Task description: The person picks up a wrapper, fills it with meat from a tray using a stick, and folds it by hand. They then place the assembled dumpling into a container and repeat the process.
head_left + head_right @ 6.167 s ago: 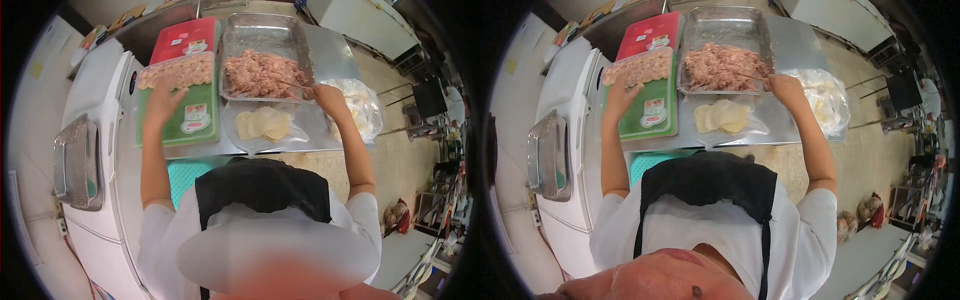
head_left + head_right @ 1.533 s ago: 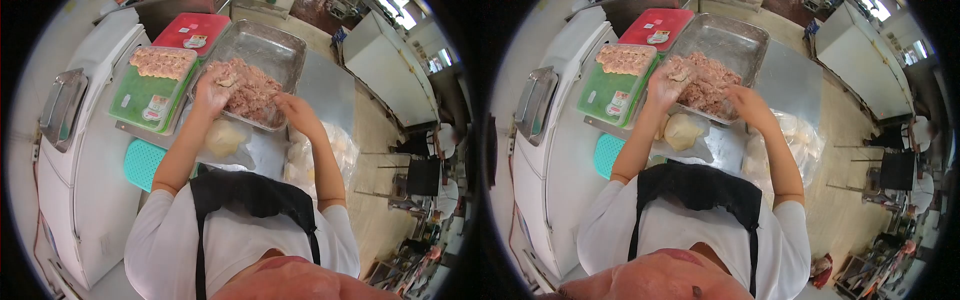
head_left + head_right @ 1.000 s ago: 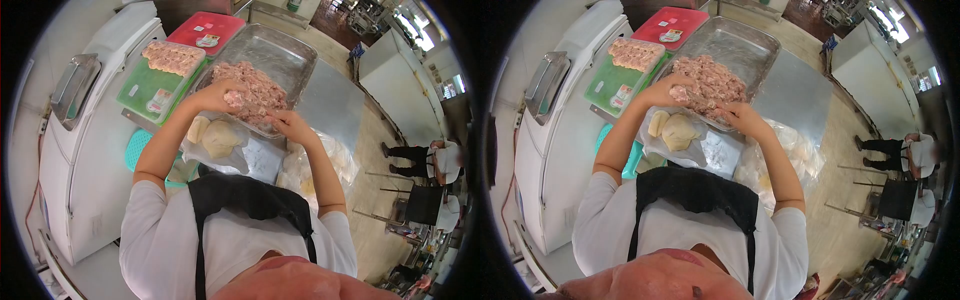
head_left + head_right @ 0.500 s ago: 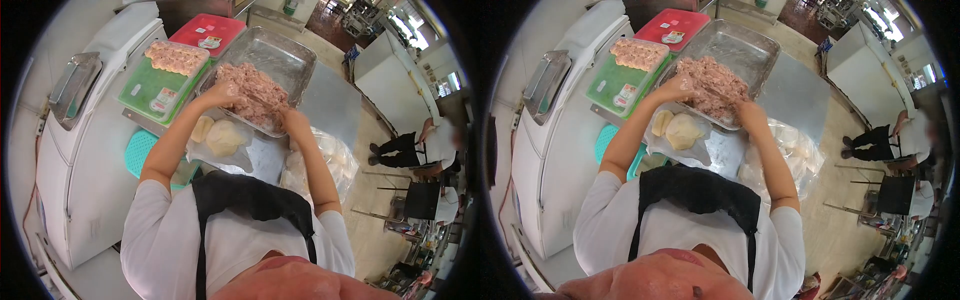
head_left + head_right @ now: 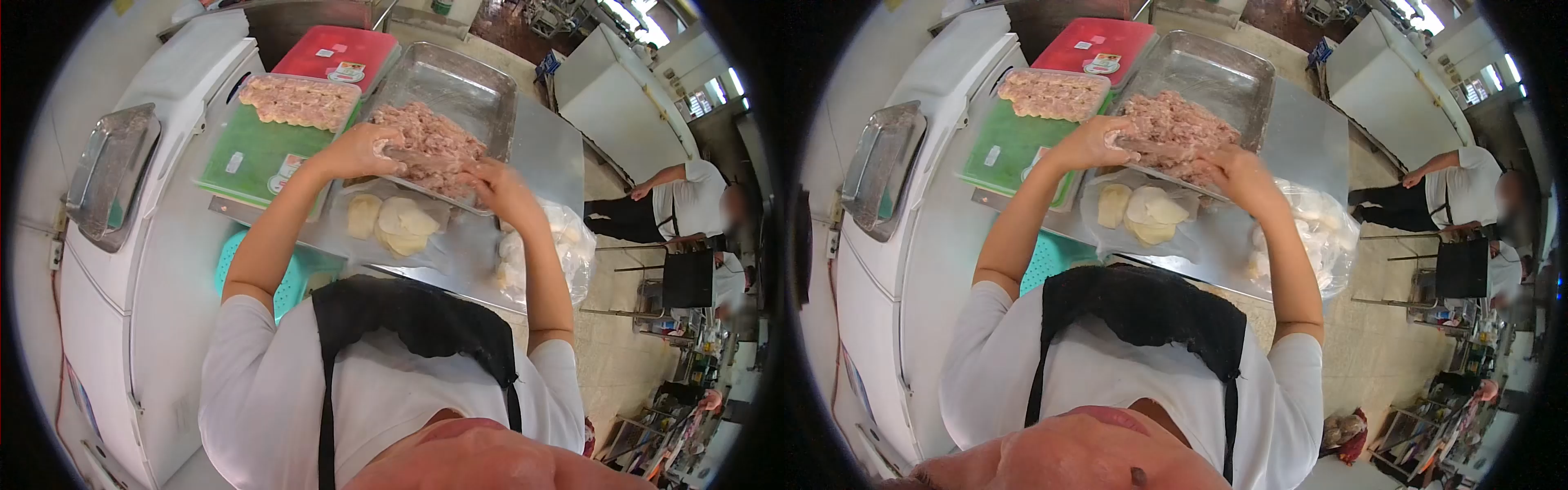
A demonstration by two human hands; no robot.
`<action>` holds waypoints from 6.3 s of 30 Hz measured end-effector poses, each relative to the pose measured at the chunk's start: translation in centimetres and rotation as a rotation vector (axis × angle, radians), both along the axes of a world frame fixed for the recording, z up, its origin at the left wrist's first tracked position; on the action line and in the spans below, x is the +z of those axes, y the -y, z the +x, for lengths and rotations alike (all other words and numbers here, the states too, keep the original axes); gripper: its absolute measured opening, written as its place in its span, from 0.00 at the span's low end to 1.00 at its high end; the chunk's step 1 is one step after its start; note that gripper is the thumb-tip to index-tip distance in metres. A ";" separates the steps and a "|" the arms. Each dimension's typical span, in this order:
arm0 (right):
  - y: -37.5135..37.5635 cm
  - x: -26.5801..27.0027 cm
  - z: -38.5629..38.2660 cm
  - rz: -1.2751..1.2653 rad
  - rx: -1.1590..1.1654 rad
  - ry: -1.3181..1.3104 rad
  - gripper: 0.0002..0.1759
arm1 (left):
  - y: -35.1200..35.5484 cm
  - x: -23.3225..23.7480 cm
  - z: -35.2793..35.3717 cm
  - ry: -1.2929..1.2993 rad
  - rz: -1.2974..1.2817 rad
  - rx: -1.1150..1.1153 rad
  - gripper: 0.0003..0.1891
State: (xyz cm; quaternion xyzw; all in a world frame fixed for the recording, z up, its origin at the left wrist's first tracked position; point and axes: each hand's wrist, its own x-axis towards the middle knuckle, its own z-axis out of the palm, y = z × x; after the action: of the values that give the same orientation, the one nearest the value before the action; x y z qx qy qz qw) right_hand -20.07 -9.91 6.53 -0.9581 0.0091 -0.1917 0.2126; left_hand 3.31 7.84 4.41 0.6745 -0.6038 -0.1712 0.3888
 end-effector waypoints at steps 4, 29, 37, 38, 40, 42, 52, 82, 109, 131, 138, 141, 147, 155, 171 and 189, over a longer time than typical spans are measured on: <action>-5.4 2.7 2.1 -0.203 -0.188 -0.031 0.16 | -2.3 0.5 3.1 -0.084 0.024 0.038 0.23; -10.9 -5.0 0.6 0.797 -0.561 -0.081 0.16 | -14.6 -6.5 24.9 0.271 0.157 0.578 0.34; -12.1 -4.7 -1.4 0.953 -0.654 -0.077 0.16 | -11.6 -8.3 24.8 0.274 0.104 0.678 0.36; -11.7 -5.0 -1.4 0.910 -0.664 -0.114 0.17 | -11.3 -8.4 25.2 0.309 0.156 0.661 0.39; -10.6 -5.6 -1.3 0.718 -0.628 -0.154 0.18 | -10.8 -8.0 25.7 0.379 0.257 0.608 0.45; -8.9 -6.2 -1.1 0.425 -0.551 -0.163 0.18 | -10.9 -7.2 25.5 0.346 0.285 0.533 0.45; 6.9 0.7 -3.4 -0.580 -0.589 -0.551 0.14 | -8.3 0.8 5.3 0.190 0.011 0.210 0.27; 12.2 -6.4 0.6 -0.783 -0.102 -0.338 0.03 | -1.0 -7.8 -10.6 -0.441 0.137 0.375 0.10; 1.3 -4.4 -1.0 -0.491 -0.266 -0.701 0.09 | -5.4 -5.0 -0.8 -0.699 -0.164 0.306 0.15; 4.9 -7.0 -3.4 0.243 -0.313 -0.561 0.18 | -2.2 -8.3 -4.7 -1.410 -0.499 0.501 0.19; 4.4 -6.2 -0.4 0.667 -0.378 -0.248 0.17 | 4.9 -5.5 -7.7 -1.872 -0.573 0.340 0.23; 2.4 -8.1 1.3 0.376 -0.240 0.056 0.16 | 7.3 -3.5 -7.6 -1.999 -0.664 0.264 0.30; 0.7 -0.2 -0.2 -0.138 -0.296 -0.416 0.12 | 6.6 -6.1 -4.5 -2.046 -0.630 0.379 0.39; -1.8 1.9 1.1 -0.254 -0.270 -0.311 0.15 | 5.8 -3.6 -3.3 -1.989 -0.508 0.431 0.36; 2.1 3.8 -1.9 0.426 -0.136 -0.401 0.15 | 4.0 0.4 -3.5 -0.198 -0.285 -0.021 0.28; 8.3 -9.9 -0.5 -0.192 -0.241 -0.282 0.11 | 5.1 -6.1 -3.5 -0.066 0.227 0.362 0.25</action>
State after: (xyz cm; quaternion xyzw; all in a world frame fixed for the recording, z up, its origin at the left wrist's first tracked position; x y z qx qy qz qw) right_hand -20.61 -18.25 -3.36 -0.9833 0.1352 -0.0797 0.0924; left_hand -0.22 2.75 -1.70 0.8055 -0.4365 -0.1875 0.3543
